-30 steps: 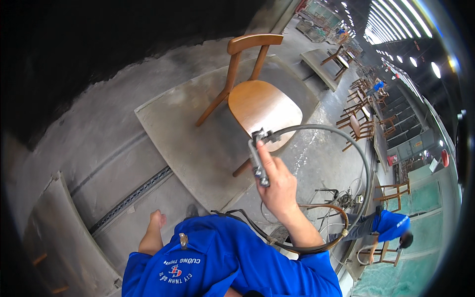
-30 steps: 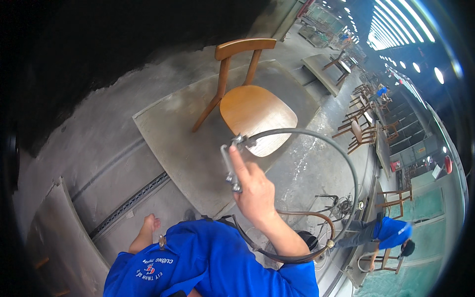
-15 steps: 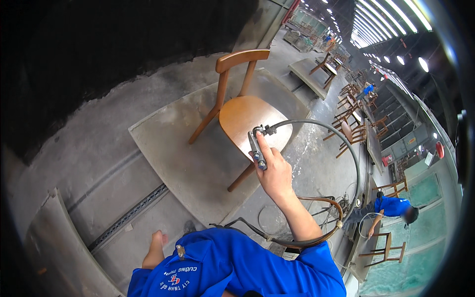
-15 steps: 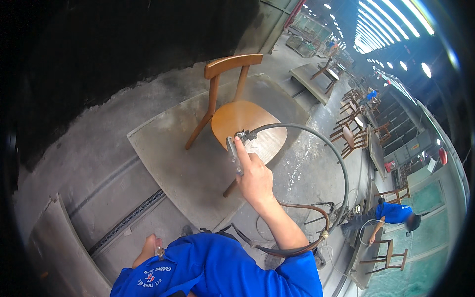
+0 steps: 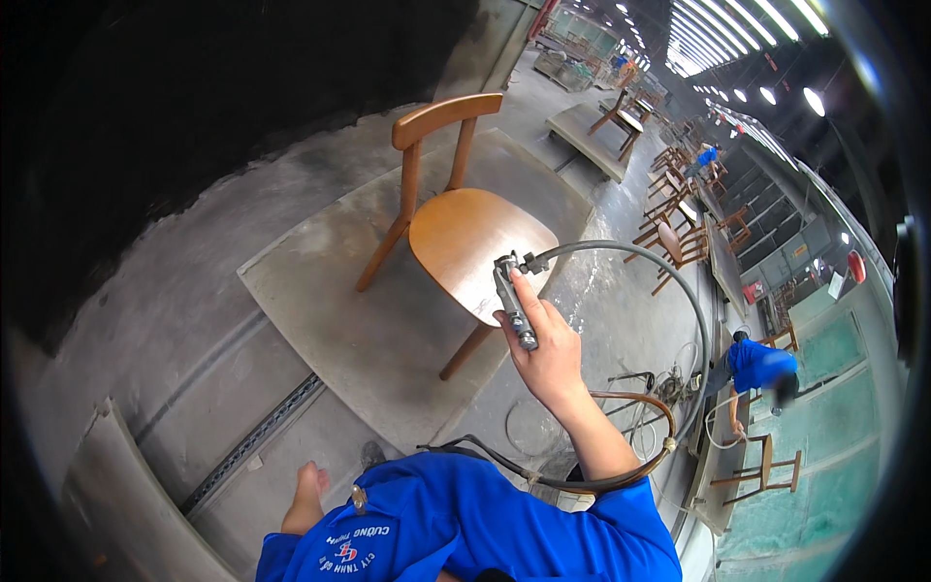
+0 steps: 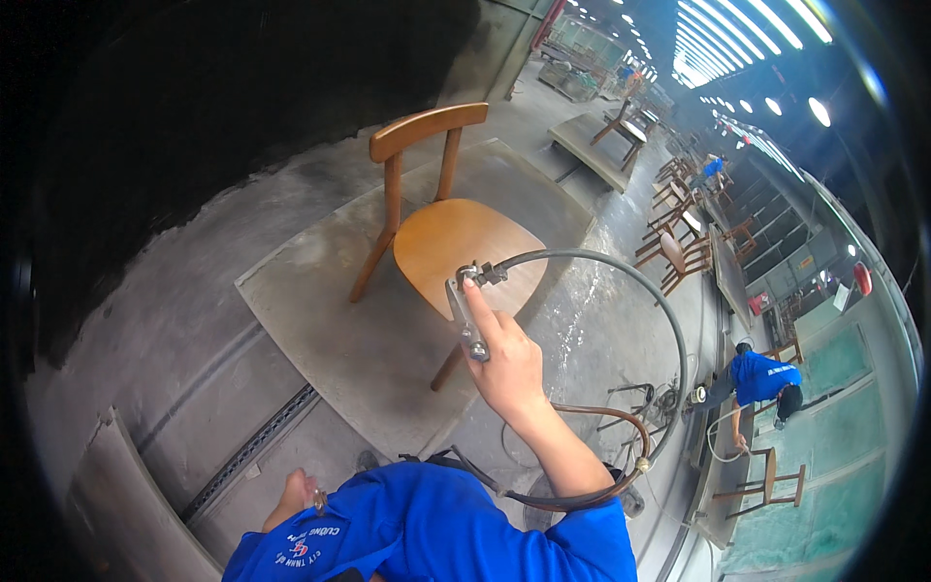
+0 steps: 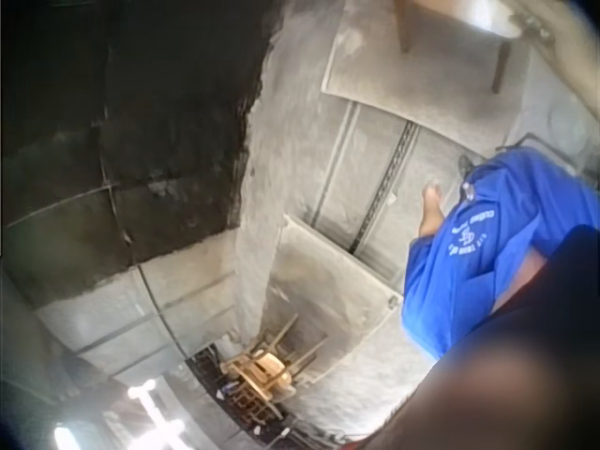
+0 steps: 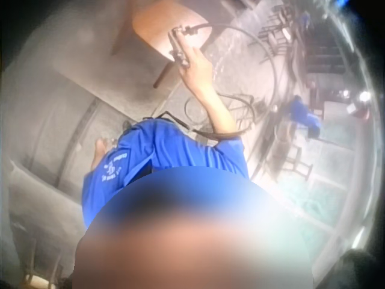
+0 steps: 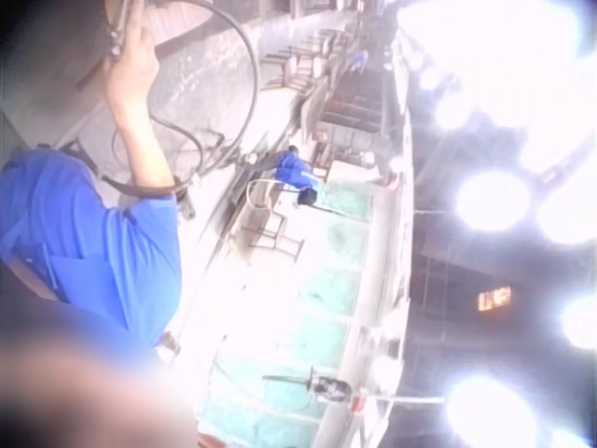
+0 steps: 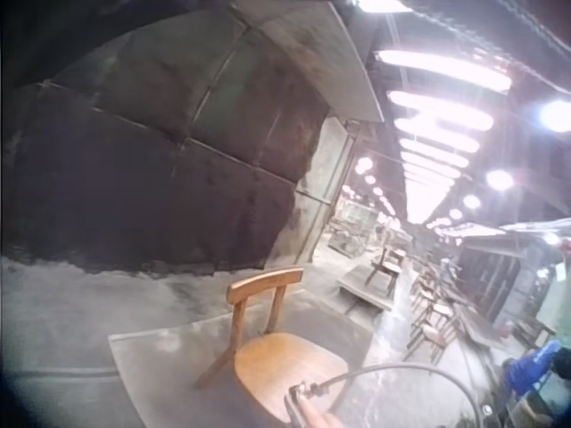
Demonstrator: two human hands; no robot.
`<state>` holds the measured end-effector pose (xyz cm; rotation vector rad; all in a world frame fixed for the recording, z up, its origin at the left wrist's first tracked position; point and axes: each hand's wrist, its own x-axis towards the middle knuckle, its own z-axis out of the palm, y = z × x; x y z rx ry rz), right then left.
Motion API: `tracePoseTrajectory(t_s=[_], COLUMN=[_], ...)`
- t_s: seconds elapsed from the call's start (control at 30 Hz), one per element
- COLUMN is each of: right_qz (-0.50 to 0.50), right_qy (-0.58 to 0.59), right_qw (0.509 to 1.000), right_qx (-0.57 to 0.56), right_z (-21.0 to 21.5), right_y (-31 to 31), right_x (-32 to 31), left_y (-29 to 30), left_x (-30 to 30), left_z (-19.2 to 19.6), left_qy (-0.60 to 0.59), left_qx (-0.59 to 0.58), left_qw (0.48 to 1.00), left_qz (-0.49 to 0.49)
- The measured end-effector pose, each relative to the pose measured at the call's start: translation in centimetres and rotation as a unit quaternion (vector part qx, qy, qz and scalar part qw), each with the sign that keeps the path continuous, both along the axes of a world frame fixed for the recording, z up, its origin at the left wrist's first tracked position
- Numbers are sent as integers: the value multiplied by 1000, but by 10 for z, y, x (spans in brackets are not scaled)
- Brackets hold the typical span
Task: The person uses a spray gun to apply finish to a wooden chair, repeatedly rotating and repositioning the chair to coat all surfaces. The person also wipes the chair seat with a cloth and continues spraying while moving around the chair.
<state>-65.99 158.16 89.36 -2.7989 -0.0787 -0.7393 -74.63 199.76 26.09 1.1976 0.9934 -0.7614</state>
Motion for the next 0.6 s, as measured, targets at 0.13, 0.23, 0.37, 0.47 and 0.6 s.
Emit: tracePoseTrajectory(t_s=[0.13, 0.23, 0.37, 0.47, 0.6], right_qz=[39, -16, -10, 13, 24], right_qy=[4, -11, -63, -21, -6], right_qw=[996, 999, 989, 944, 903], right_qx=[81, 43, 137, 330, 430], right_z=[-1, -5, -9, -18, -29], right_y=[-18, -38, -81, -117, -185], right_x=[-12, -19, -21, -27, -28], left_y=[-21, -51, -106, -173, -302], left_x=[37, 63, 98, 120, 131], left_z=[17, 39, 82, 133, 223], left_qy=[9, -7, -4, -2, -96], left_qx=[-23, -45, -132, -136, -277], left_qw=[1000, 996, 977, 982, 949], left_qz=[7, 79, 166, 130, 114])
